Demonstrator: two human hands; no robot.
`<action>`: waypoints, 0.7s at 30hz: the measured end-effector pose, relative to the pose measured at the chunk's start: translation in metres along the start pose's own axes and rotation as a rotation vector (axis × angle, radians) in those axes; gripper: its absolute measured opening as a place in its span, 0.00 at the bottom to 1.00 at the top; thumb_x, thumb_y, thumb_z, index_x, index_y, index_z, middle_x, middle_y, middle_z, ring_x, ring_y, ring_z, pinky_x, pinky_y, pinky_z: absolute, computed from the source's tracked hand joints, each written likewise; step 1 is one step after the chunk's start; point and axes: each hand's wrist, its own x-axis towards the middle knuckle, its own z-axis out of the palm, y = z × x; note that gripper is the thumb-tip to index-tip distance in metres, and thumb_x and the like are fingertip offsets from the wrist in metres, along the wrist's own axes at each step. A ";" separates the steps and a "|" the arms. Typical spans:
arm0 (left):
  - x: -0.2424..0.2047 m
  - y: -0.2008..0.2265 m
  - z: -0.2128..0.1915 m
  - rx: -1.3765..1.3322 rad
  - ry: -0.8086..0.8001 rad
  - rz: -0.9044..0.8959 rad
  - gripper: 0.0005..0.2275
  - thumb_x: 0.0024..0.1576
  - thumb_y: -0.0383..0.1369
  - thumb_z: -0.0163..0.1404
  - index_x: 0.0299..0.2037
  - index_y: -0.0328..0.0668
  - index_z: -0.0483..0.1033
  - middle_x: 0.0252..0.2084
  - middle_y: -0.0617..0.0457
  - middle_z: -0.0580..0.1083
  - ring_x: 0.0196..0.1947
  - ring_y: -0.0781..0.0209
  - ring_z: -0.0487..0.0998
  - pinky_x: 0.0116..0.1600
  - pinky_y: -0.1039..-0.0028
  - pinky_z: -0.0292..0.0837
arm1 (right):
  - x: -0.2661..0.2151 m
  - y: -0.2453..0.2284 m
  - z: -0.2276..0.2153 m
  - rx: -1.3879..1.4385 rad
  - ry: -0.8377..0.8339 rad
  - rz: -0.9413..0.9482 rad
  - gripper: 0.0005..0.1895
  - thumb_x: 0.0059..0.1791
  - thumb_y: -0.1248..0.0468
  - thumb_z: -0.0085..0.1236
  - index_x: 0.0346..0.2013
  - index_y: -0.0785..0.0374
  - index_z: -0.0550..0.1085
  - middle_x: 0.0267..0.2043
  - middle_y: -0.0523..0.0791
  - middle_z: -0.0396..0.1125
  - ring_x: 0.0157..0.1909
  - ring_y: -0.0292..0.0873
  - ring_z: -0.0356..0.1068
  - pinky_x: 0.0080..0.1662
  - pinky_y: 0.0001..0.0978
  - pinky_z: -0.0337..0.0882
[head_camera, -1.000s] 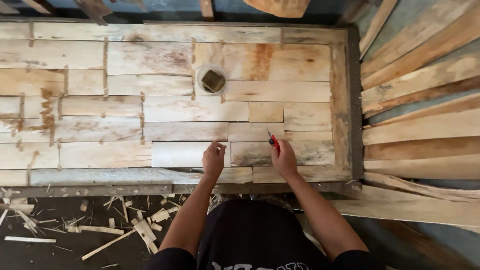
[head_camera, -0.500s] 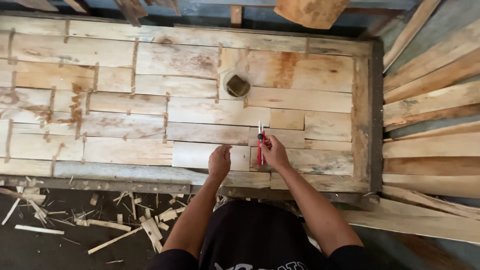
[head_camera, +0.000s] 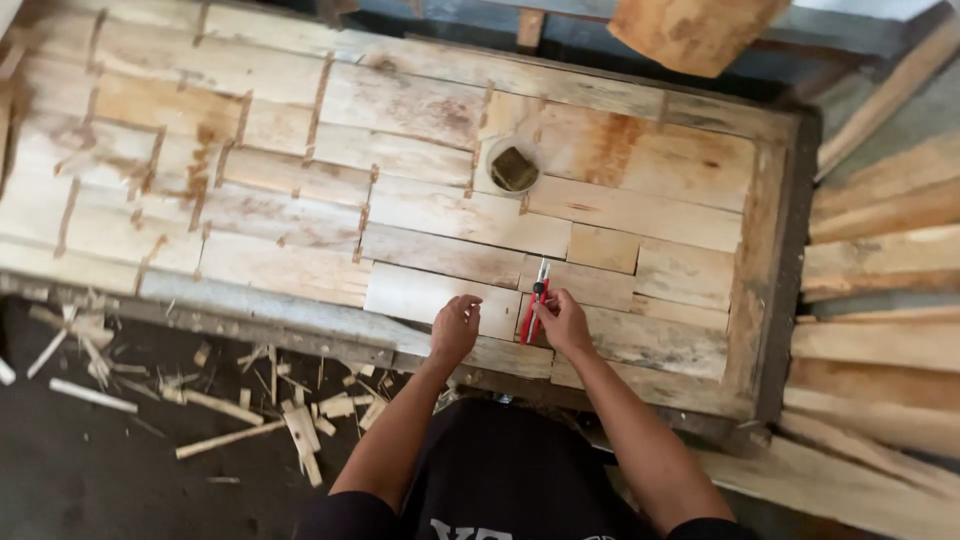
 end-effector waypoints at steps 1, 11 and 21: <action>-0.002 -0.002 0.005 -0.001 0.020 -0.009 0.07 0.59 0.31 0.51 0.44 0.42 0.79 0.39 0.46 0.78 0.34 0.50 0.80 0.41 0.61 0.75 | 0.003 0.005 0.000 -0.003 -0.016 -0.014 0.15 0.49 0.60 0.65 0.45 0.65 0.74 0.33 0.45 0.74 0.34 0.39 0.73 0.39 0.33 0.74; -0.013 0.007 0.020 -0.058 0.109 -0.043 0.07 0.59 0.33 0.53 0.43 0.42 0.79 0.36 0.48 0.78 0.33 0.51 0.80 0.39 0.62 0.75 | 0.024 0.003 -0.003 0.009 -0.114 -0.147 0.14 0.50 0.61 0.64 0.44 0.66 0.73 0.31 0.43 0.72 0.32 0.35 0.71 0.37 0.29 0.72; 0.014 -0.014 -0.028 -0.093 0.190 -0.041 0.07 0.59 0.32 0.53 0.43 0.41 0.80 0.36 0.49 0.78 0.32 0.53 0.80 0.38 0.62 0.75 | 0.052 -0.030 0.041 0.115 -0.153 -0.119 0.13 0.52 0.63 0.60 0.47 0.65 0.73 0.29 0.42 0.69 0.31 0.34 0.67 0.36 0.29 0.68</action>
